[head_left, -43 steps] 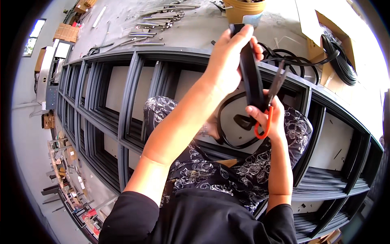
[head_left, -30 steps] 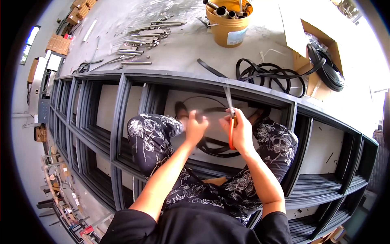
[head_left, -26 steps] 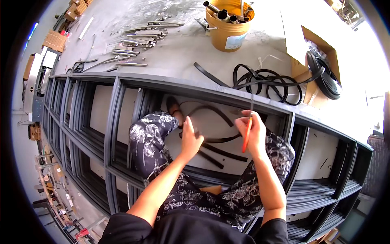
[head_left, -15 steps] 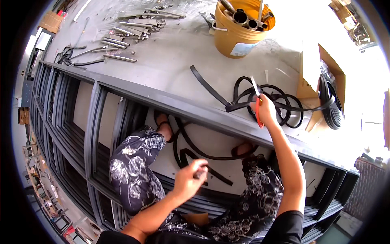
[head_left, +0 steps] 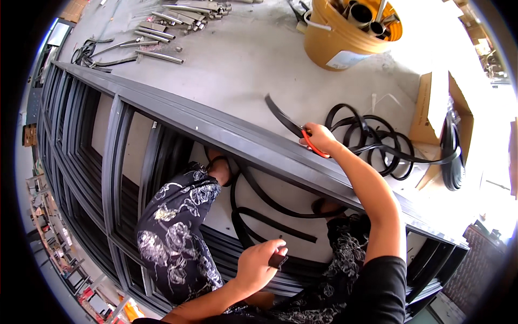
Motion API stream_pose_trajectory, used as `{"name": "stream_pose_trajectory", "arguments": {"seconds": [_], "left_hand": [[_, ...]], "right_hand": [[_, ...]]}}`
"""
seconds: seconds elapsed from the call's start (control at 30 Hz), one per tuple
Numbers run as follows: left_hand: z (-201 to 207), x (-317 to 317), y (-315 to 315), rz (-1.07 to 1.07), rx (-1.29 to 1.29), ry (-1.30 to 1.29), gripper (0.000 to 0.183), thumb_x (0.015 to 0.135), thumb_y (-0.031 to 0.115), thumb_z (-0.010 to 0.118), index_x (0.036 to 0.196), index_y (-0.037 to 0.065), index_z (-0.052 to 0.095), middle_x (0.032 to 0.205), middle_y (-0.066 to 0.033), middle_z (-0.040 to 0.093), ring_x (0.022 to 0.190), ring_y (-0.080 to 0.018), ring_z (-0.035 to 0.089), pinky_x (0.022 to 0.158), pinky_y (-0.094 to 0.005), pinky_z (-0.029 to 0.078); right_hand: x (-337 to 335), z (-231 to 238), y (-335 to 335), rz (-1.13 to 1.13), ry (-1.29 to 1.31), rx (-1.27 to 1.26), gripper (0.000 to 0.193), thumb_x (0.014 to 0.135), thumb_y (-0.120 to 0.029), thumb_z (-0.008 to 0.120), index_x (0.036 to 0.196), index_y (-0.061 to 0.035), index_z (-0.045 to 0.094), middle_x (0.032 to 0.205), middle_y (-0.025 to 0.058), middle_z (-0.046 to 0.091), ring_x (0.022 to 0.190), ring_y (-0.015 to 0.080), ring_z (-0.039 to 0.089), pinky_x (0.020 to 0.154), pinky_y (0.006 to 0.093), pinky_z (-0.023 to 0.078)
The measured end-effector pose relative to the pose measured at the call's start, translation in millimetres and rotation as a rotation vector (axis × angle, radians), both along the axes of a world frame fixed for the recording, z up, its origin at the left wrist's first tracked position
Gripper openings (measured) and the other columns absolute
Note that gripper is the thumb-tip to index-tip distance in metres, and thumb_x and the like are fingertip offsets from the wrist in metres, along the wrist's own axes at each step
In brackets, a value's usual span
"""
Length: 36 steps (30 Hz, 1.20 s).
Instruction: The person cuts sections of a long black rubber gasket strip using scissors.
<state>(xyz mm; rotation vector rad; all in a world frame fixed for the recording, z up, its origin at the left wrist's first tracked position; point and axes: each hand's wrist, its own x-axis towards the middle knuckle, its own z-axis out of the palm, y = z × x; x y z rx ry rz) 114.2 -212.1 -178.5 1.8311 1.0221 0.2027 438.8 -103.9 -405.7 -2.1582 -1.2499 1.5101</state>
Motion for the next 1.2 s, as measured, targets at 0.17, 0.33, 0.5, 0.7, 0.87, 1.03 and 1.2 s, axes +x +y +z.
{"name": "stream_pose_trajectory", "arguments": {"seconds": [0.17, 0.33, 0.5, 0.7, 0.87, 1.03, 1.2], "left_hand": [[23.5, -5.4, -2.4, -0.021, -0.091, -0.128, 0.026, 0.078, 0.004, 0.068, 0.101, 0.009, 0.060, 0.086, -0.0093, 0.069, 0.080, -0.0291, 0.068, 0.068, -0.0367, 0.053], [63.2, -22.5, 3.1, 0.070, -0.070, -0.284, 0.017, 0.087, 0.015, 0.068, 0.102, 0.009, 0.061, 0.085, -0.0100, 0.069, 0.076, -0.0274, 0.068, 0.065, -0.0337, 0.052], [76.5, -41.2, 11.1, 0.183, -0.314, -0.496, 0.021, 0.098, 0.025, 0.059, 0.098, 0.004, 0.063, 0.067, -0.0017, 0.061, 0.058, -0.0084, 0.055, 0.055, -0.0253, 0.044], [106.1, 6.2, -30.3, -0.005, -0.732, -0.603, 0.028, 0.097, 0.031, 0.060, 0.107, 0.005, 0.064, 0.091, -0.0035, 0.069, 0.068, -0.0084, 0.062, 0.061, -0.0225, 0.047], [87.6, 77.7, -103.4, -0.216, -1.008, -0.348, 0.026, 0.098, 0.032, 0.056, 0.103, 0.007, 0.062, 0.103, -0.0122, 0.070, 0.080, -0.0191, 0.071, 0.058, -0.0264, 0.044], [83.9, 124.9, -157.3, -0.179, -1.120, -0.371, 0.033, 0.098, 0.033, 0.057, 0.082, 0.006, 0.066, 0.077, -0.0087, 0.070, 0.067, -0.0195, 0.070, 0.047, -0.0300, 0.042], [82.1, 136.2, -163.9, -0.212, -1.165, -0.329, 0.018, 0.088, 0.025, 0.072, 0.086, 0.008, 0.070, 0.077, -0.0025, 0.068, 0.053, -0.0113, 0.056, 0.046, -0.0280, 0.042]], "right_hand": [[-1.1, 211.9, -36.7, -0.496, -0.053, 0.298, 0.033, 0.079, -0.018, 0.076, 0.099, 0.0027, 0.061, 0.074, 0.0071, 0.063, 0.060, 0.0126, 0.061, 0.058, 0.0290, 0.047], [-30.1, 450.3, -108.6, -0.623, -0.168, 0.831, 0.024, 0.089, -0.021, 0.065, 0.096, 0.0018, 0.061, 0.070, 0.0052, 0.060, 0.067, 0.0135, 0.061, 0.061, 0.0273, 0.046], [-91.2, 646.8, -244.8, -0.549, 0.314, 1.540, 0.042, 0.102, -0.013, 0.048, 0.140, 0.0034, 0.039, 0.074, -0.0023, 0.039, 0.065, 0.0073, 0.044, 0.059, 0.0231, 0.037], [-181.4, 710.6, -364.3, -0.616, 0.497, 1.808, 0.051, 0.101, -0.015, 0.052, 0.143, 0.0057, 0.033, 0.082, 0.0004, 0.036, 0.063, 0.0063, 0.041, 0.065, 0.0228, 0.043], [-217.6, 677.5, -420.8, -0.900, 0.599, 1.775, 0.046, 0.101, -0.014, 0.051, 0.142, 0.0043, 0.037, 0.083, 0.0018, 0.037, 0.063, 0.0068, 0.040, 0.065, 0.0219, 0.046], [-245.2, 657.3, -449.4, -1.062, 0.644, 1.794, 0.047, 0.102, -0.022, 0.051, 0.139, 0.0045, 0.041, 0.078, 0.0008, 0.038, 0.059, 0.0055, 0.041, 0.062, 0.0205, 0.046], [-250.7, 650.6, -468.9, -1.096, 0.569, 1.775, 0.037, 0.101, -0.022, 0.054, 0.124, 0.0070, 0.049, 0.078, 0.0004, 0.036, 0.059, 0.0049, 0.037, 0.058, 0.0180, 0.042]]}}
